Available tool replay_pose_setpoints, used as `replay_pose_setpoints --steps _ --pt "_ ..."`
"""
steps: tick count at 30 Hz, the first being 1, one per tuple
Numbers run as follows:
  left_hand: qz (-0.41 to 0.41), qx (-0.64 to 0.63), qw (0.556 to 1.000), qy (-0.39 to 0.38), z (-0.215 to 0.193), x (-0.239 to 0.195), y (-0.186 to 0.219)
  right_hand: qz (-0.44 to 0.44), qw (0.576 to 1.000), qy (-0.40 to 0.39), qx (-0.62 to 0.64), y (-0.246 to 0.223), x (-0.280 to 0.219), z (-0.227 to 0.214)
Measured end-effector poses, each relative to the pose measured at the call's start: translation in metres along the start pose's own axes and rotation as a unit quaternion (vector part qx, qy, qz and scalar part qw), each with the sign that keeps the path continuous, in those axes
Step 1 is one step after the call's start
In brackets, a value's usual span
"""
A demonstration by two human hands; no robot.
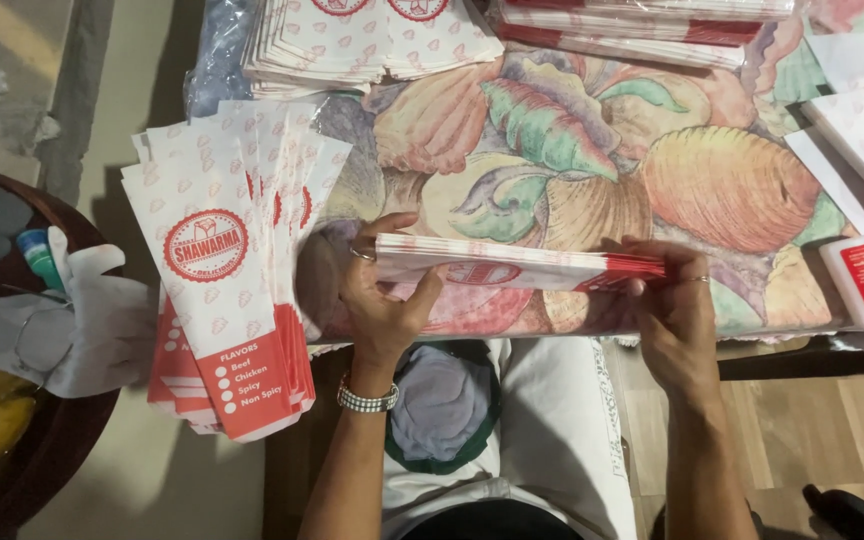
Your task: The person applies glue to the edge of a stack of printed paper pouches and presses them together to seal them. They repeat this process for multiple pouches, stacking the finished ones on the table.
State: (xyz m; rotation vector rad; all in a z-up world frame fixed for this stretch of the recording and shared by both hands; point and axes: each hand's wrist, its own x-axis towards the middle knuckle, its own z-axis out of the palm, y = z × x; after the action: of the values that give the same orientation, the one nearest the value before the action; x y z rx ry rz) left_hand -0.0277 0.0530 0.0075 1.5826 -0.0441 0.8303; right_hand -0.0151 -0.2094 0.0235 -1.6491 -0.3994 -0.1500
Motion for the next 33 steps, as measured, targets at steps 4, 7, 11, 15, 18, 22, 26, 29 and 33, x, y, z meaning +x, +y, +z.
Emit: replay_pose_setpoints --steps 4,7,11,15,18,22,26,29,33 --pt "-0.017 -0.018 1.0 -0.004 0.001 -0.005 -0.002 -0.025 1.0 0.004 0.012 0.002 0.003 0.002" --pt "-0.037 -0.043 0.998 -0.007 -0.001 -0.003 -0.001 -0.028 0.998 0.006 -0.05 0.033 -0.003 -0.027" --pt "-0.044 -0.055 0.997 -0.016 -0.005 -0.007 0.001 -0.021 0.997 0.051 -0.061 0.033 -0.016 -0.035" --pt "-0.113 -0.09 0.989 -0.013 -0.01 -0.028 0.014 0.014 0.993 0.113 0.043 0.01 -0.028 -0.052" --pt "-0.119 -0.053 0.991 -0.031 -0.026 -0.027 0.052 0.029 0.989 0.126 0.067 -0.025 -0.036 -0.066" --pt "0.075 0.217 0.973 -0.013 -0.025 -0.032 0.123 0.15 0.987 0.053 -0.034 -0.093 -0.044 -0.07" --pt "0.061 0.164 0.972 -0.154 0.009 -0.034 0.176 0.144 0.989 -0.021 -0.03 -0.13 -0.053 -0.032" --pt "0.146 0.125 0.946 -0.263 0.018 -0.051 0.151 0.028 0.978 -0.158 -0.133 -0.127 -0.06 -0.019" --pt "0.171 0.116 0.935 -0.288 0.017 -0.061 0.14 0.032 0.936 -0.102 -0.335 -0.126 -0.069 -0.008"
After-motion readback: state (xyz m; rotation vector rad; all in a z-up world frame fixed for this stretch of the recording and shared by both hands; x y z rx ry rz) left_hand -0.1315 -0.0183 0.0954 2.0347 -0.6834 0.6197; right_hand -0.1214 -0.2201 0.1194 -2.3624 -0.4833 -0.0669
